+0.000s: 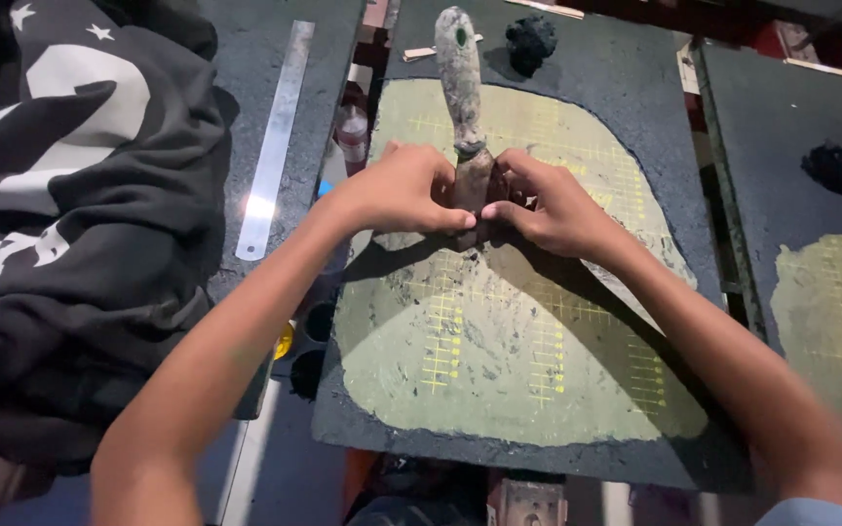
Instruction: Using a metal scraper to remove dried ink and adhesive residue from a screen printing frame
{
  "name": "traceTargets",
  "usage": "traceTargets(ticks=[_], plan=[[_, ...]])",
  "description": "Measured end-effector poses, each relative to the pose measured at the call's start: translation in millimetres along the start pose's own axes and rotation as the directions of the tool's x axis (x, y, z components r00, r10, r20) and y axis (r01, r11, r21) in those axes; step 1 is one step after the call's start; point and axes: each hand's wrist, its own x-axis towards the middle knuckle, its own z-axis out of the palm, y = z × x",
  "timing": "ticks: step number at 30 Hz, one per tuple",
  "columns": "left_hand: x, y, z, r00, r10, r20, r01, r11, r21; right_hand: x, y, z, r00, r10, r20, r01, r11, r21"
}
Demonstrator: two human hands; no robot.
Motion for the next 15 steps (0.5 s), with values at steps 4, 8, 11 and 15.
traceTargets(ticks=[4,8,11,15], plan=[[-4,-4,-5,1.0,-0.006,-0.024,0.007,1.0,0.019,7,-12,2,1.0,0.008,0.012,-0.009,0.998,0.055],[-1,-12,-4,0.999,-0.031,-0.028,0.03,0.998,-0.058,8,-6,4,0.999,0.038,-0.001,-0.038,0.99,0.137],[-1,-11,-2,0.999,-0.047,0.014,0.048,0.998,-0.051,4,4,6,0.999,0.036,0.008,-0.037,0.996,0.08],[-7,9,-13,0.997,-0.073,0.03,0.074,0.997,-0.037,6,-5,0,0.994,0.077,0.075,-0.072,0.995,-0.067]])
